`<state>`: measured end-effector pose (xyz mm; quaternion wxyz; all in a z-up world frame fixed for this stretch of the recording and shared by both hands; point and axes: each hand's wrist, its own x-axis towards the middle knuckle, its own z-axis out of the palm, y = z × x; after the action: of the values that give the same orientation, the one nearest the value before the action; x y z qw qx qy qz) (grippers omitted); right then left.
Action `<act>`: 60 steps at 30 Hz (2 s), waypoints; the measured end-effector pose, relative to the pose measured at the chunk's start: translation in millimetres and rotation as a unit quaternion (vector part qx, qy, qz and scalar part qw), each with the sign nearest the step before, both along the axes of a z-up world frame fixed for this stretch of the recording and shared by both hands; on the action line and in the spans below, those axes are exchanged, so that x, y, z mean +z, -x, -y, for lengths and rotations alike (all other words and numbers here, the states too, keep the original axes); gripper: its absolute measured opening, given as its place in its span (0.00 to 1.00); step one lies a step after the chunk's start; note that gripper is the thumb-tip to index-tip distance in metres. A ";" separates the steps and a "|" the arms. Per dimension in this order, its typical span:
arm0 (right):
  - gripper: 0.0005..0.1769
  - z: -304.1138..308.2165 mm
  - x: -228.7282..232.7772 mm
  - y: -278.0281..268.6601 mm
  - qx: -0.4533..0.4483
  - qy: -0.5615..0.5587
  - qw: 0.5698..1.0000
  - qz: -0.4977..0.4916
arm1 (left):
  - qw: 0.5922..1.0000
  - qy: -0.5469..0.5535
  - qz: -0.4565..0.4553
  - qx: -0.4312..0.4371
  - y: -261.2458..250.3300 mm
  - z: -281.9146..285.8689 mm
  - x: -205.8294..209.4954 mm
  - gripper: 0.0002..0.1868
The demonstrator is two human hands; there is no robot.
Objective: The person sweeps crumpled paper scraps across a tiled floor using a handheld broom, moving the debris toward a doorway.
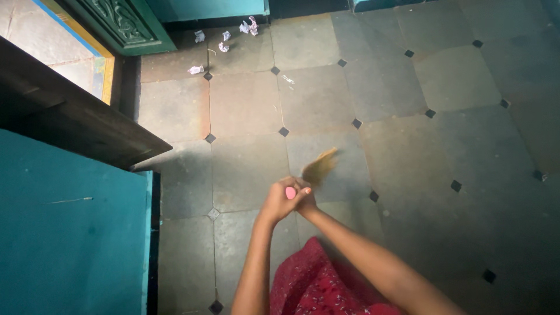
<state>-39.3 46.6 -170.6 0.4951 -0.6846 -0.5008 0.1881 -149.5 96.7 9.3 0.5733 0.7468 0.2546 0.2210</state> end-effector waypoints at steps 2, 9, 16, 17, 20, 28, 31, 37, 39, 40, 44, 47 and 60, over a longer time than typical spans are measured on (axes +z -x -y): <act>0.15 -4.8 2.2 -3.4 0.021 -0.086 0.996 0.014 | 0.998 -0.060 -0.010 0.017 -2.0 3.5 2.8 0.16; 0.15 -9.4 85.1 -63.2 0.058 -0.166 0.983 0.050 | 0.974 -0.215 0.064 0.012 -49.4 14.2 33.4 0.18; 0.13 -3.7 70.9 -119.9 -0.064 -0.082 0.983 0.155 | 0.990 -0.114 0.080 -0.009 -104.6 2.5 11.1 0.16; 0.12 1.1 54.6 -127.5 -0.073 -0.042 0.986 0.143 | 0.997 -0.060 0.054 -0.005 -112.1 1.1 0.8 0.16; 0.11 10.9 5.1 -150.6 -0.077 0.047 0.986 0.141 | 0.999 0.015 -0.031 0.003 -135.6 -2.5 -30.2 0.18; 0.12 -20.6 -28.7 -203.7 0.030 -0.122 0.978 0.169 | 0.997 -0.054 -0.004 0.049 -188.1 -6.6 -47.5 0.17; 0.17 -30.5 7.8 -222.2 0.062 -0.049 0.997 -0.007 | 0.993 -0.106 0.028 0.044 -204.4 -6.9 -31.0 0.15; 0.08 -25.4 93.3 -254.9 0.047 -0.185 0.981 0.017 | 0.983 -0.171 0.066 -0.014 -242.8 -1.2 5.8 0.18; 0.09 -23.1 95.8 -260.0 -0.008 -0.134 0.991 0.015 | 0.984 -0.166 0.060 -0.035 -251.0 -7.6 7.6 0.19; 0.10 -23.0 89.0 -262.8 -0.036 -0.110 0.993 0.014 | 0.986 -0.148 0.062 -0.040 -254.0 -12.8 5.3 0.18; 0.12 -18.8 16.8 -279.4 -0.094 0.024 0.992 0.077 | 0.998 -0.012 0.052 -0.039 -259.5 -26.3 -26.9 0.13; 0.08 -8.4 -42.0 -283.1 -0.090 0.083 0.977 0.173 | 0.998 0.059 0.017 -0.005 -263.6 -34.1 -64.5 0.14; 0.11 -128.9 10.3 -267.8 0.044 -0.110 0.979 0.167 | 0.995 -0.067 -0.013 0.079 -249.4 -108.6 -30.6 0.13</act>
<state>228.5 175.5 -160.3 0.4681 -0.6247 -0.6239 0.0365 99.9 205.2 -21.3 0.4992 0.7639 0.3047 0.2729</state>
